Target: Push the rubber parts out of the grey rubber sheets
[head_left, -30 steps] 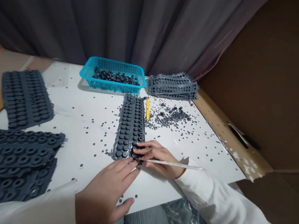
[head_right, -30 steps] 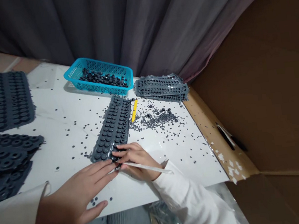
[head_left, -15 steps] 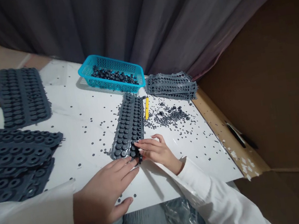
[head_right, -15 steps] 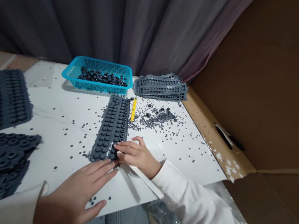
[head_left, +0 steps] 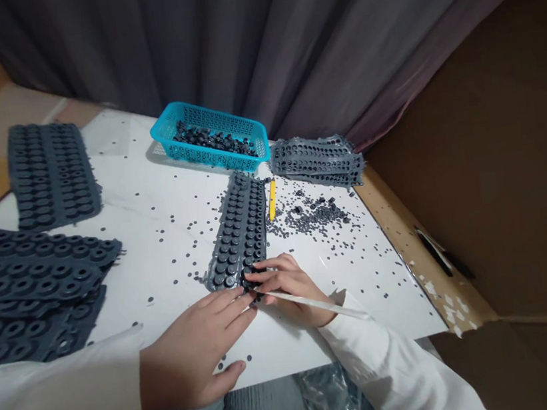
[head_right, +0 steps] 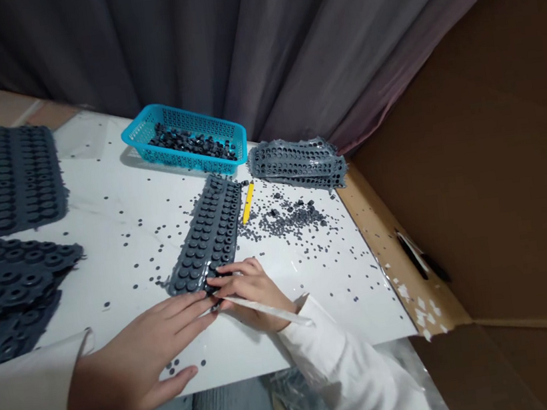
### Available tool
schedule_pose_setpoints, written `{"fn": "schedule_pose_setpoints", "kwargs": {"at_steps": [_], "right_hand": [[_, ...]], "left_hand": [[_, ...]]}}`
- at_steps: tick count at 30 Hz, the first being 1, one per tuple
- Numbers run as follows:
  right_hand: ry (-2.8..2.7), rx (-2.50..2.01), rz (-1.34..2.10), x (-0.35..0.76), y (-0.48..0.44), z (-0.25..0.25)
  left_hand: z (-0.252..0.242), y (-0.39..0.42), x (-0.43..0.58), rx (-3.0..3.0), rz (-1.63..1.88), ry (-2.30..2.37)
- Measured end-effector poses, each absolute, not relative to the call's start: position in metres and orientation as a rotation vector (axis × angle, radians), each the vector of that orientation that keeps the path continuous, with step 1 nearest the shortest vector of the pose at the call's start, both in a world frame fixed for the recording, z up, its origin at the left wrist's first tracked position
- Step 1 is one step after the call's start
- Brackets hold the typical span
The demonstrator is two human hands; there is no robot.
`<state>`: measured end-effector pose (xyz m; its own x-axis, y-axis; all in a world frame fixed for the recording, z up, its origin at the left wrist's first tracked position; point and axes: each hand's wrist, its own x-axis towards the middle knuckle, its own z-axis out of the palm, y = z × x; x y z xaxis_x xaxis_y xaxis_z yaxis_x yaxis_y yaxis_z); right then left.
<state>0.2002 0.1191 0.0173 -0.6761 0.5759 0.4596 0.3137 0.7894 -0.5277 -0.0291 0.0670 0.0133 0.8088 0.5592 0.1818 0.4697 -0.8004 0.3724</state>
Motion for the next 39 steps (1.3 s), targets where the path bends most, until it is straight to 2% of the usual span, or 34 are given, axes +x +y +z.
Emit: {"fn": "schedule_pose_setpoints", "kwargs": {"at_steps": [10,21,24,30,39], "right_hand": [[-2.546,-0.589,0.038,0.2024,0.1211,0.0069],[-2.509,-0.639,-0.066,0.199,0.1151,0.0164],[-2.454,-0.732,0.072,0.2009,0.1177,0.0162],[-2.193,-0.773,0.627,0.1992,0.1193,0.0149],[-2.215,-0.759,0.712,0.2009,0.1203,0.0142]], "left_hand": [[0.0137,0.065,-0.0295,2.658,0.45,0.805],[0.0133,0.0654,-0.0296,2.654,0.43,0.813],[0.0144,0.0661,-0.0298,2.661,0.405,0.8],[0.0132,0.0672,-0.0307,2.679,0.376,0.778],[0.0118,0.0663,-0.0306,2.666,0.4,0.78]]}}
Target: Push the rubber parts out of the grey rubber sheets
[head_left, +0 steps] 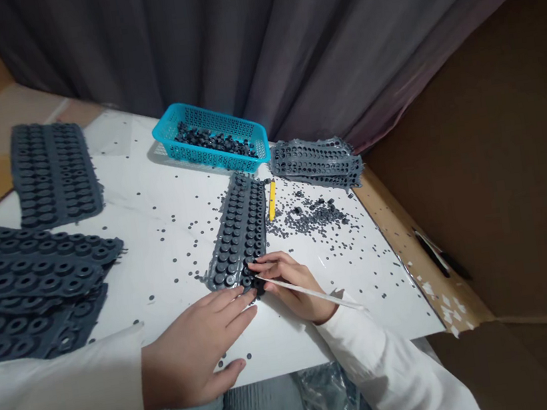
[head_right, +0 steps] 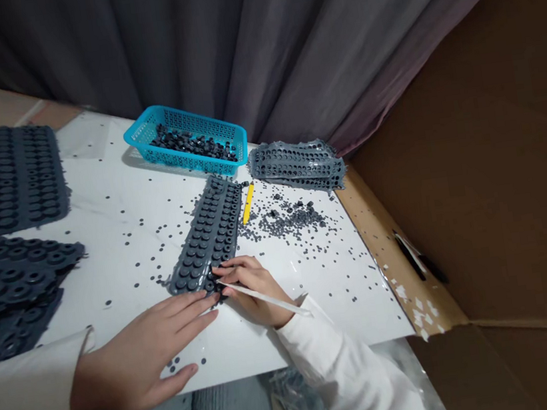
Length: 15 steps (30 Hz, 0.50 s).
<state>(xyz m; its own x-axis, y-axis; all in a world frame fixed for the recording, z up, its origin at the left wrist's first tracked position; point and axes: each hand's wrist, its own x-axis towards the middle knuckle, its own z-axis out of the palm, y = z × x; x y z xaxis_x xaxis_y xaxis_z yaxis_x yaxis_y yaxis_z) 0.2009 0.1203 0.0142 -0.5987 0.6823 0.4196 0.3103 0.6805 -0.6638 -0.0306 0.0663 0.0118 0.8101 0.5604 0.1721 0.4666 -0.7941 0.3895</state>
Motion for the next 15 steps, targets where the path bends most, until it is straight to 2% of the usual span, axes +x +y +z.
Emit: {"fn": "schedule_pose_setpoints", "kwargs": {"at_steps": [4,11,15], "right_hand": [[-2.301,-0.765,0.611,0.2009,0.1217,0.0135],[-2.607,-0.674,0.083,0.2012,0.1258,0.017],[-2.593,-0.633,-0.037,0.1983,0.1268,0.0199]], "left_hand": [[0.01,0.0658,-0.0308,2.644,0.435,0.793],[0.0109,0.0665,-0.0301,2.654,0.454,0.785],[0.0131,0.067,-0.0297,2.668,0.407,0.799]]}}
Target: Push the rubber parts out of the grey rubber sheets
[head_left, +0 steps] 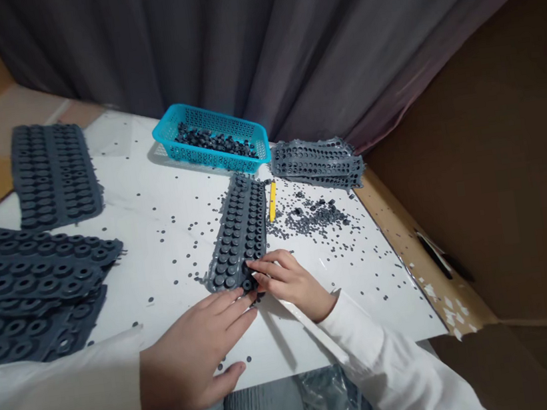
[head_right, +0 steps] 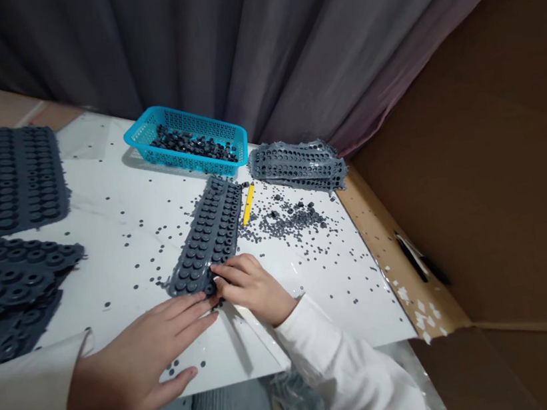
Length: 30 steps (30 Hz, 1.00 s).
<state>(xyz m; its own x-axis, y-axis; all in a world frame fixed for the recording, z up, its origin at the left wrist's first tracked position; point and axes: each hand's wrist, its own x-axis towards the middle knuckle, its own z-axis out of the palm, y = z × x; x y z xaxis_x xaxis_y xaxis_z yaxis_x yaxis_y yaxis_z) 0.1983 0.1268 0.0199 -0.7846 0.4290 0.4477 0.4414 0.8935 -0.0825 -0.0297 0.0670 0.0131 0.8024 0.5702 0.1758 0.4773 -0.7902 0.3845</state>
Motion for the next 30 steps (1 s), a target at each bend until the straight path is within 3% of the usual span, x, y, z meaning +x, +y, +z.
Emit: {"fn": "schedule_pose_setpoints", "kwargs": {"at_steps": [13,20,30], "right_hand": [[-2.119,-1.044,0.298,0.211,0.144,0.027],[-2.205,-0.752,0.757,0.198,0.131,0.025],[-2.269,-0.694,0.727,0.202,0.13,0.019]], "left_hand": [[0.012,0.066,-0.032,2.617,0.431,0.784],[0.012,0.066,-0.031,2.667,0.377,0.788],[0.01,0.065,-0.031,2.659,0.393,0.788]]}}
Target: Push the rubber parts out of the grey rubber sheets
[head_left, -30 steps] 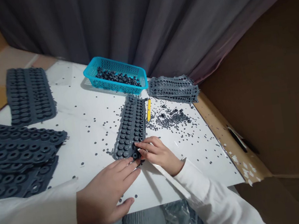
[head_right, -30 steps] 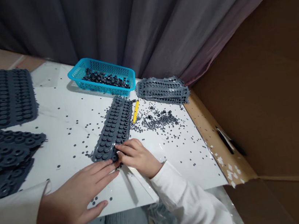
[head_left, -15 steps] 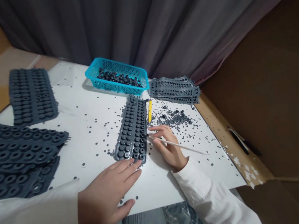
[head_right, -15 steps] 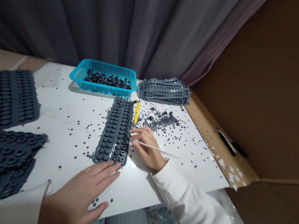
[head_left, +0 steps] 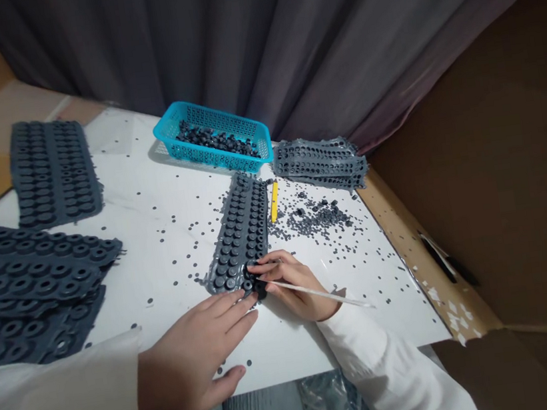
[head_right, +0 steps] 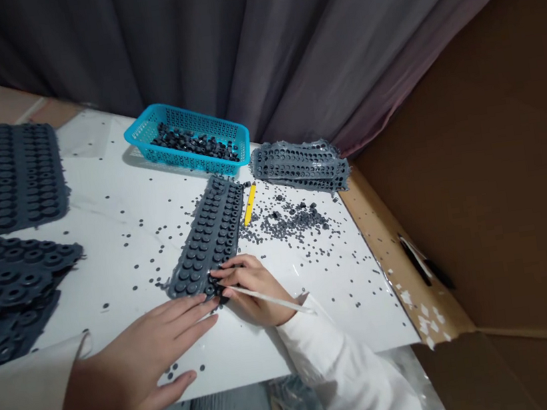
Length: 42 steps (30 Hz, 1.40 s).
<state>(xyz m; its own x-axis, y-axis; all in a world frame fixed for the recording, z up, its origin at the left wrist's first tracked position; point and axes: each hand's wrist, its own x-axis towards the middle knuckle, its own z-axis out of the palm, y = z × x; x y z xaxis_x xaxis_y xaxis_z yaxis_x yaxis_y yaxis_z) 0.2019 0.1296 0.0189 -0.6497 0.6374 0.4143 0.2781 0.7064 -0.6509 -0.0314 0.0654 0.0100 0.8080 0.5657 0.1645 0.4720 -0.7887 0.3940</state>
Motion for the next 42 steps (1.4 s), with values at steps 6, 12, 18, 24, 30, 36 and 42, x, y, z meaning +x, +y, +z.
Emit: {"fn": "schedule_pose_setpoints", "kwargs": {"at_steps": [6,12,18,24,30,36,42], "right_hand": [[-2.362,-0.652,0.62,0.2038,0.131,0.0159],[-2.523,-0.641,0.106,0.2016,0.1299,0.0134],[-2.438,-0.763,0.075,0.205,0.131,0.0167],[-2.213,-0.744,0.646,0.2016,0.1276,0.0212],[-2.226,-0.725,0.75,0.1995,0.1279,0.0194],[-2.389,-0.636,0.444,0.2011,0.1316,0.016],[-2.538,-0.6,-0.064,0.1973,0.1282,0.0153]], "left_hand": [[0.0084,0.0643,-0.031,2.664,0.417,0.805],[0.0099,0.0644,-0.0314,2.685,0.42,0.794],[0.0097,0.0653,-0.0305,2.668,0.392,0.797],[0.0118,0.0664,-0.03,2.67,0.4,0.782],[0.0124,0.0661,-0.0301,2.677,0.42,0.786],[0.0102,0.0656,-0.0302,2.689,0.418,0.794],[0.0103,0.0649,-0.0306,2.695,0.401,0.802]]}}
